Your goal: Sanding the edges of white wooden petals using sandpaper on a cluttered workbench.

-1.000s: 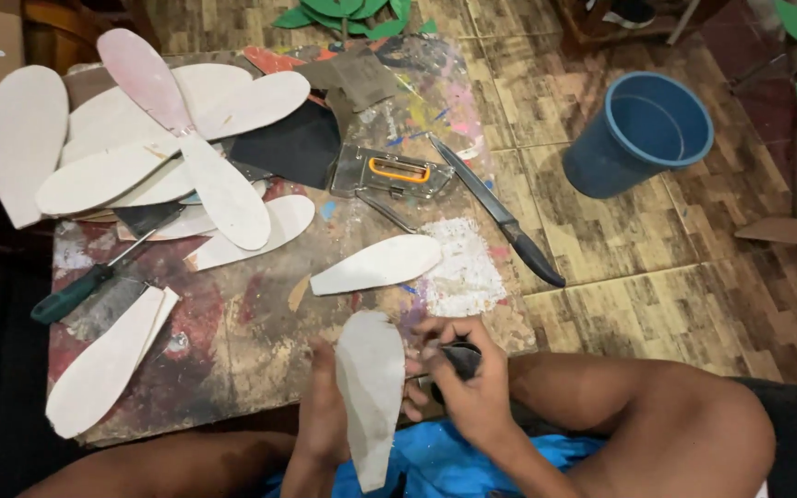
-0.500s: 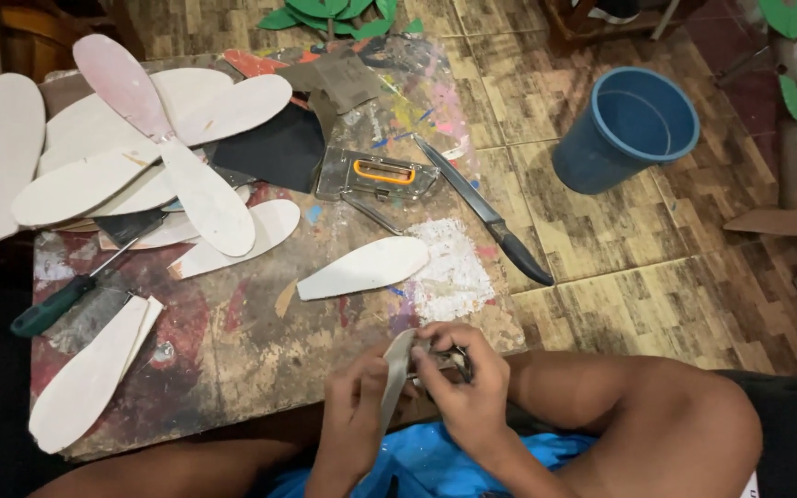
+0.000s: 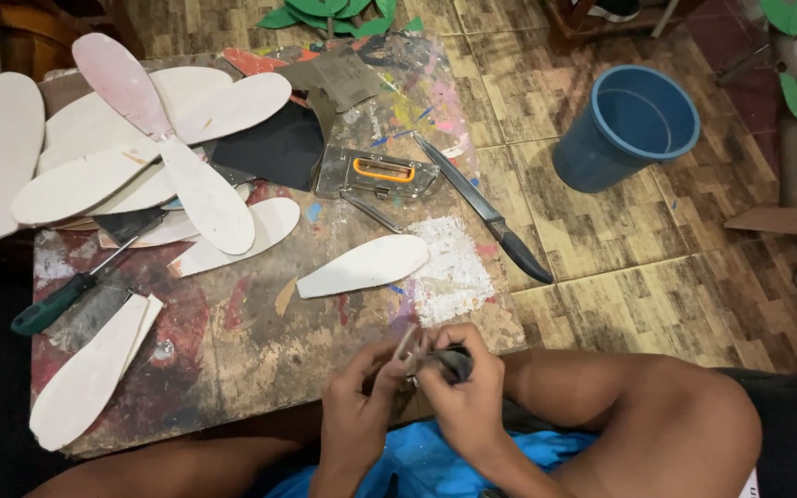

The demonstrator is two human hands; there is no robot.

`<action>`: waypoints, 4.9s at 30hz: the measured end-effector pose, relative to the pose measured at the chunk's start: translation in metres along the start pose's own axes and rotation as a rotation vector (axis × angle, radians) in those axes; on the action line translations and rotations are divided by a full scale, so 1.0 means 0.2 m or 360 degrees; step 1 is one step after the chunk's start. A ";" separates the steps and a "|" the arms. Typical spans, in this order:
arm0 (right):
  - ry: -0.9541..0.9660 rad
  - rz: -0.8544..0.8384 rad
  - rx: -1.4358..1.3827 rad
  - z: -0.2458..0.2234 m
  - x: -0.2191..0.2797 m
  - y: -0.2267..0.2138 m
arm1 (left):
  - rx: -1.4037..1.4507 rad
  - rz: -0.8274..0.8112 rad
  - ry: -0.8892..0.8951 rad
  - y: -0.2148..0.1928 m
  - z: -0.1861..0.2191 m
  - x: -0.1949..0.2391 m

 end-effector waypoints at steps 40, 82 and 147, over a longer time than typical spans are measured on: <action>0.0358 -0.0181 0.0089 0.14 -0.19 -0.10 | 0.0392 -0.0340 -0.0560 -0.01 -0.20 -0.03; -0.0397 0.0067 -0.0112 0.08 -0.20 -0.05 | -0.0599 -0.0465 -0.0516 0.23 -0.08 0.06; 0.0254 0.0193 -0.0024 0.03 -0.16 0.03 | -0.1192 -0.0772 -0.0951 0.16 0.10 -0.18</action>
Point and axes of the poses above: each hand's wrist, its own x-axis away from the middle knuckle, its own y-axis out of the palm, z = x × y, the point moved 2 cm from there along -x, towards the middle knuckle, and after that the axes turned 14 degrees about x, right-handed, at the moved point
